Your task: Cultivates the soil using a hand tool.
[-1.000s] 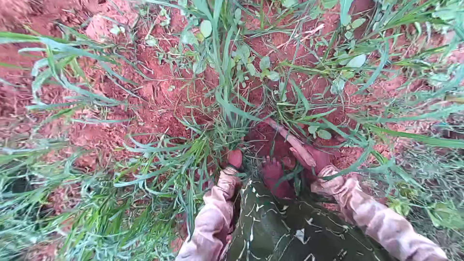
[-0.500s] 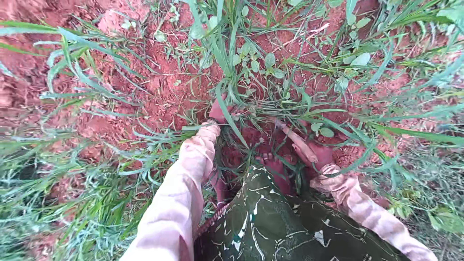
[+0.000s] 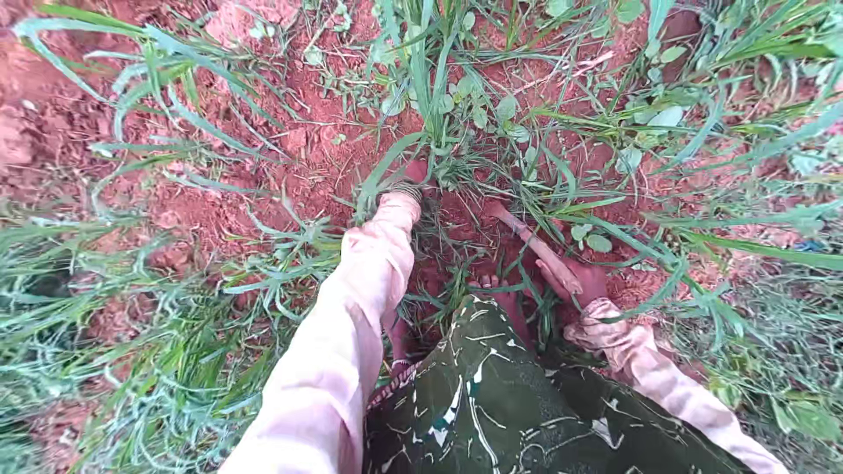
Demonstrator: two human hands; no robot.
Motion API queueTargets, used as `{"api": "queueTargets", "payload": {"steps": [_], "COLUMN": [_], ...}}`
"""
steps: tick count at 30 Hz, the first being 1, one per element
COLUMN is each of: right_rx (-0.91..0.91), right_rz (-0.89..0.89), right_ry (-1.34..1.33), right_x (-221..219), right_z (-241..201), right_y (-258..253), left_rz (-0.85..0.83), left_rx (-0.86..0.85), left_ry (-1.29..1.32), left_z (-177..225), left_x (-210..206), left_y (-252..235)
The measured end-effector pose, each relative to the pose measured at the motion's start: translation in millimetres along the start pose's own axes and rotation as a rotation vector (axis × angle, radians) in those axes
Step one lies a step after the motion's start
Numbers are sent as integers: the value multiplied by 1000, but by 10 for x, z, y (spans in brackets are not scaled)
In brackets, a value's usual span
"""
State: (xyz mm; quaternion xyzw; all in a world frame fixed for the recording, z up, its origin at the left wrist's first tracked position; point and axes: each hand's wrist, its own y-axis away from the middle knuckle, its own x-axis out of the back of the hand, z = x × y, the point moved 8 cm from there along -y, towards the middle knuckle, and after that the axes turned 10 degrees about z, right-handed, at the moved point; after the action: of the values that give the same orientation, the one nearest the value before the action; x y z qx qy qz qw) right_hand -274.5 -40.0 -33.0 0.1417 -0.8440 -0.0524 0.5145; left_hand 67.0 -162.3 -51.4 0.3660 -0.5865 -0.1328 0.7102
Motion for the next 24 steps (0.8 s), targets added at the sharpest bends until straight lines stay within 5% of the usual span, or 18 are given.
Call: {"api": "queueTargets", "payload": {"steps": [4,8,11,15,17,19,24], "right_rx": [-14,-55,-278,-44,-79,-282,-54], "right_rz": [-7,-88,-397,-54,-95,-368,-63], "right_ry": [-7,23,26,11,55,51,27], "right_x": [5,-21,-87,72,167,361,-12], "right_z": [-15,-18,58,-110,-301,-576,-5], "right_y": [-26,-9,35,-9,-77,-141,-8], "left_rz": [-24,-283,-468,-169,-11,94,147], "left_rx": [43,-375,-464,-367,-294,-205,7], "left_ry": [356,356,178,96,39,26,-34], "left_z": [-47,605,806,438,164,-96,-463], "left_x": [-176,-699,-988,-657,-384,-184,-115], "left_y": [173,1030,1388,960,631,398,184]}}
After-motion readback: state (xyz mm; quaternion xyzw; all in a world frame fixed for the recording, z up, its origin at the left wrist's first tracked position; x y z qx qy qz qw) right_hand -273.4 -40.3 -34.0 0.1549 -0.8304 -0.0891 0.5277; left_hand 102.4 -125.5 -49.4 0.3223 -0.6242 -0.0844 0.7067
